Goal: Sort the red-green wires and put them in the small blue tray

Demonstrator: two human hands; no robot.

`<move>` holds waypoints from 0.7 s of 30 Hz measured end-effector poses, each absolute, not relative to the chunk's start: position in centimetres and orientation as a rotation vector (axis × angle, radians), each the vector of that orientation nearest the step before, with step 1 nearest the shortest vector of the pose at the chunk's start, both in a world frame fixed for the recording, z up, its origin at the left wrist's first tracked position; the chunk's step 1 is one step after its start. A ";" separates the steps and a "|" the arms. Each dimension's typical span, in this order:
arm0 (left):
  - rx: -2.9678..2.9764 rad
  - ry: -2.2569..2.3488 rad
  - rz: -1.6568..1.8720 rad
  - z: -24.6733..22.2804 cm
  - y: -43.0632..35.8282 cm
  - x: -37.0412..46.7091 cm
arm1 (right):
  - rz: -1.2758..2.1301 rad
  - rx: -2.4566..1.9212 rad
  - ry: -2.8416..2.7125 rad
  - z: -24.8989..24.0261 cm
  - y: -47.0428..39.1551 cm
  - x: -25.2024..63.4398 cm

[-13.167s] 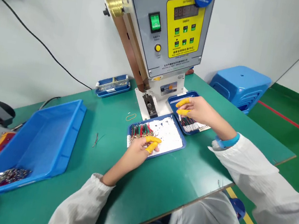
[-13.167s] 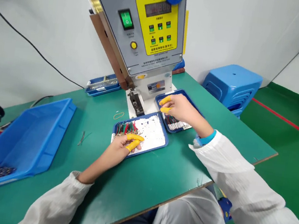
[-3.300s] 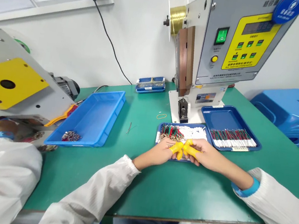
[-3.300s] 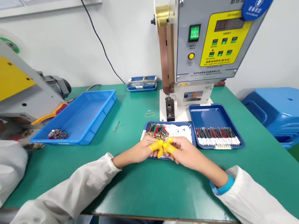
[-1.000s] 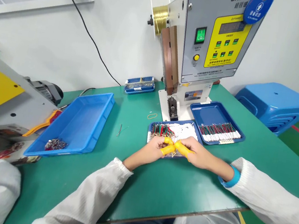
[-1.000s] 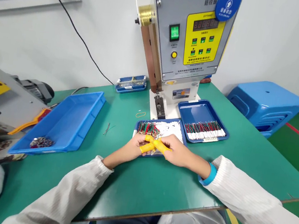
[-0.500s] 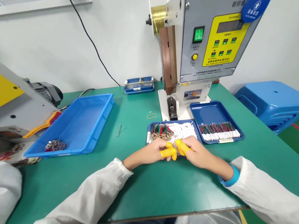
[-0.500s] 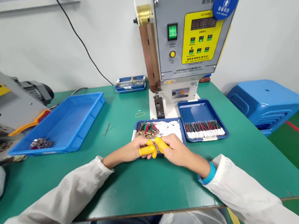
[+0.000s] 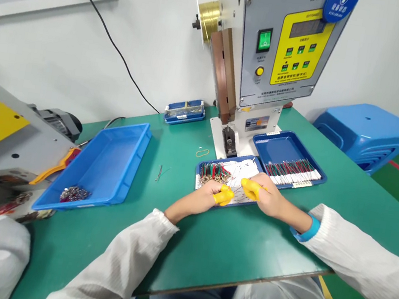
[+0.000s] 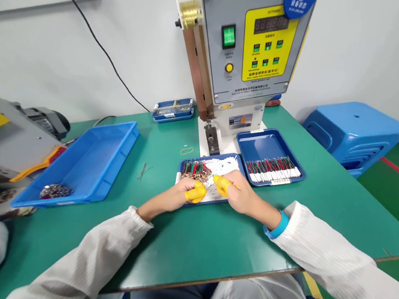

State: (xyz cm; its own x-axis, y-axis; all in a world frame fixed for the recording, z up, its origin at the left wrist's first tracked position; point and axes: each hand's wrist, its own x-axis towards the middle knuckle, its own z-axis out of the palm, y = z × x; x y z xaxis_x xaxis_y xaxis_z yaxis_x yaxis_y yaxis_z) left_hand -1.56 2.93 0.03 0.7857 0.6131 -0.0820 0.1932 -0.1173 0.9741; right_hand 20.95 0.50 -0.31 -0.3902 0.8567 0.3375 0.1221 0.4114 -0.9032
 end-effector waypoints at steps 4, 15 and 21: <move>1.602 0.623 0.402 0.0 3.1 -1.7 | 1.157 -0.879 -1.663 -0.5 0.4 20.6; 1.474 0.549 0.407 -0.4 3.5 -1.7 | 1.368 -0.777 -1.329 -1.8 -0.1 19.7; 1.521 0.539 0.390 0.0 3.3 -1.7 | 1.449 -0.654 -1.166 -1.8 0.7 20.3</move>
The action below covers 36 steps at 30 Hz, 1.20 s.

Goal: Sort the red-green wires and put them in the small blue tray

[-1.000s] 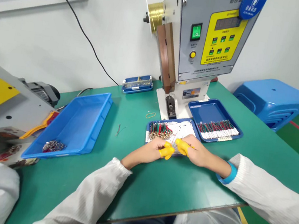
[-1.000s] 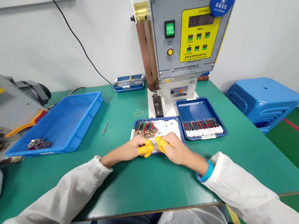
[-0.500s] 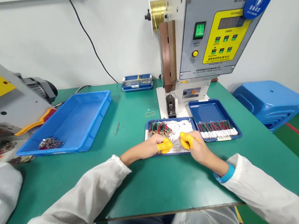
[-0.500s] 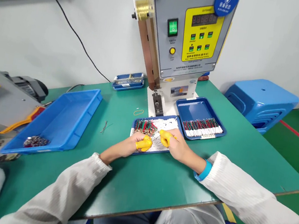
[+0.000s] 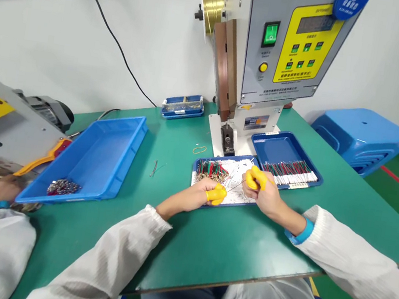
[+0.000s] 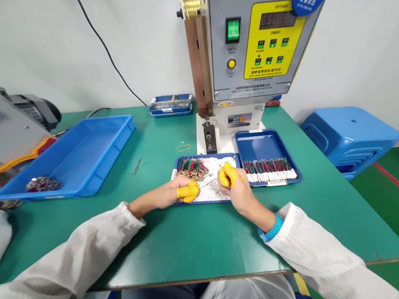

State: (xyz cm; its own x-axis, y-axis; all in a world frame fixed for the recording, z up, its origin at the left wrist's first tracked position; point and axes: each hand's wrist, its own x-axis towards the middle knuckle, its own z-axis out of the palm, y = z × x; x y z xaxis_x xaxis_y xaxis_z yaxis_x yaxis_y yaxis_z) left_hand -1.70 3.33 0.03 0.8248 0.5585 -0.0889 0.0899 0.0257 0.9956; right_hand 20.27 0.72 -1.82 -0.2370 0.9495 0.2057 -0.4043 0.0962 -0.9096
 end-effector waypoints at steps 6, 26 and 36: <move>1.545 0.514 0.366 0.7 3.1 -1.8 | 1.479 -0.717 -1.562 -1.8 0.9 20.9; 1.608 0.558 0.296 0.3 3.4 -2.3 | 1.244 -0.745 -1.848 -0.9 0.5 20.8; 1.461 0.511 0.319 0.3 3.6 -1.8 | 1.259 -0.833 -1.582 -1.5 0.5 20.7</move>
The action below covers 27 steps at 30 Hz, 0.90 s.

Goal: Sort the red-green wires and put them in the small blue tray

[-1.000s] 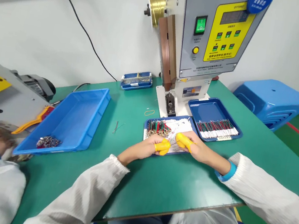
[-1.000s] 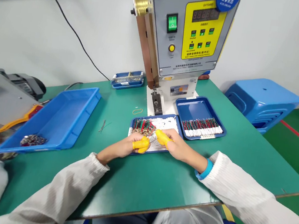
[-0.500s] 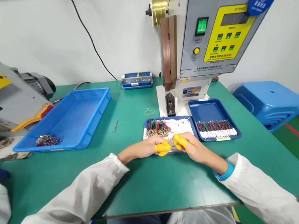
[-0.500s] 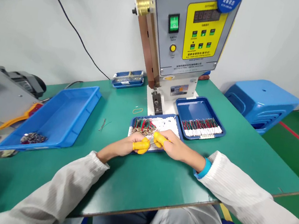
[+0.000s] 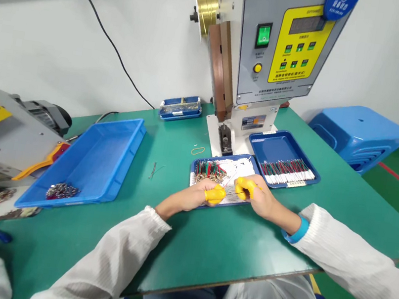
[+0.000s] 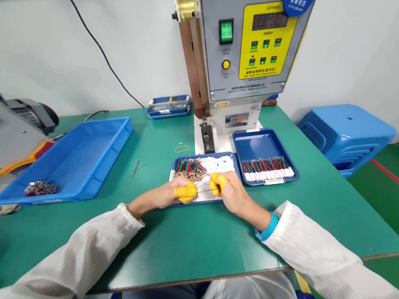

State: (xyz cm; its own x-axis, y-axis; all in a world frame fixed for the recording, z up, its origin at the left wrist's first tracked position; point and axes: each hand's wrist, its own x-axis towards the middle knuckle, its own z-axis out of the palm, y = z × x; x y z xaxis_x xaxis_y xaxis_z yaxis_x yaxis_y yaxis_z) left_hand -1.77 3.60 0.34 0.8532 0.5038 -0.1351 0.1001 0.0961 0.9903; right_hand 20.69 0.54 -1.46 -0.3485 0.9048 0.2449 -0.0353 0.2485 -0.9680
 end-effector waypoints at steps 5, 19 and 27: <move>1.421 0.449 0.355 0.1 3.6 -2.2 | 1.300 -0.808 -1.249 -1.5 1.7 22.0; 1.483 0.490 0.297 0.0 3.7 -2.5 | 1.475 -0.703 -1.860 -0.2 0.8 21.8; 1.506 0.513 0.256 0.1 3.7 -2.4 | 1.436 -0.704 -1.888 0.0 0.7 21.7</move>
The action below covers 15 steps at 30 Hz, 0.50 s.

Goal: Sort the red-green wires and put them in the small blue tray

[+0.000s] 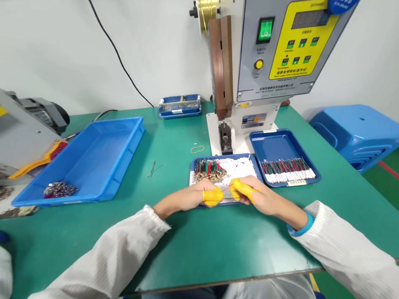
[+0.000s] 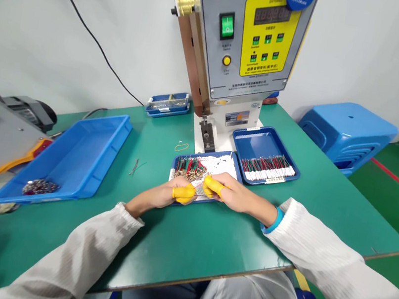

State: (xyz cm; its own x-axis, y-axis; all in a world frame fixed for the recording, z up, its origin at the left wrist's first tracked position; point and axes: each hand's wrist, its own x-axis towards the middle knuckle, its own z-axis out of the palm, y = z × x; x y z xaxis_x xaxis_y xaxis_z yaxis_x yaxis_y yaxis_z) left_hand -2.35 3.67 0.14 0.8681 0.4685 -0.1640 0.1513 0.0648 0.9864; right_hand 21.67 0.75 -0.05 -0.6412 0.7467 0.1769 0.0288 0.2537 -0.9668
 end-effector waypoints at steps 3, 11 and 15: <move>1.516 0.516 0.260 0.1 3.7 -2.4 | 1.420 -0.713 -1.923 0.1 0.8 21.6; 1.528 0.490 0.239 0.5 3.8 -2.2 | 1.376 -0.733 -1.951 0.4 0.7 21.7; 1.463 0.515 0.236 0.5 3.7 -1.7 | 1.394 -0.760 -1.846 0.0 0.8 21.7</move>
State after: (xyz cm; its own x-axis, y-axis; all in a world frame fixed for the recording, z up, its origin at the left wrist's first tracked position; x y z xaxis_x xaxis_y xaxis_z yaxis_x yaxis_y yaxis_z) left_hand -1.74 3.68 0.54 0.8700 0.4558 -0.1879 0.1546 0.1097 0.9819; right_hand 21.75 0.79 -0.02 -0.5891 0.7882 0.1780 0.0449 0.2518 -0.9667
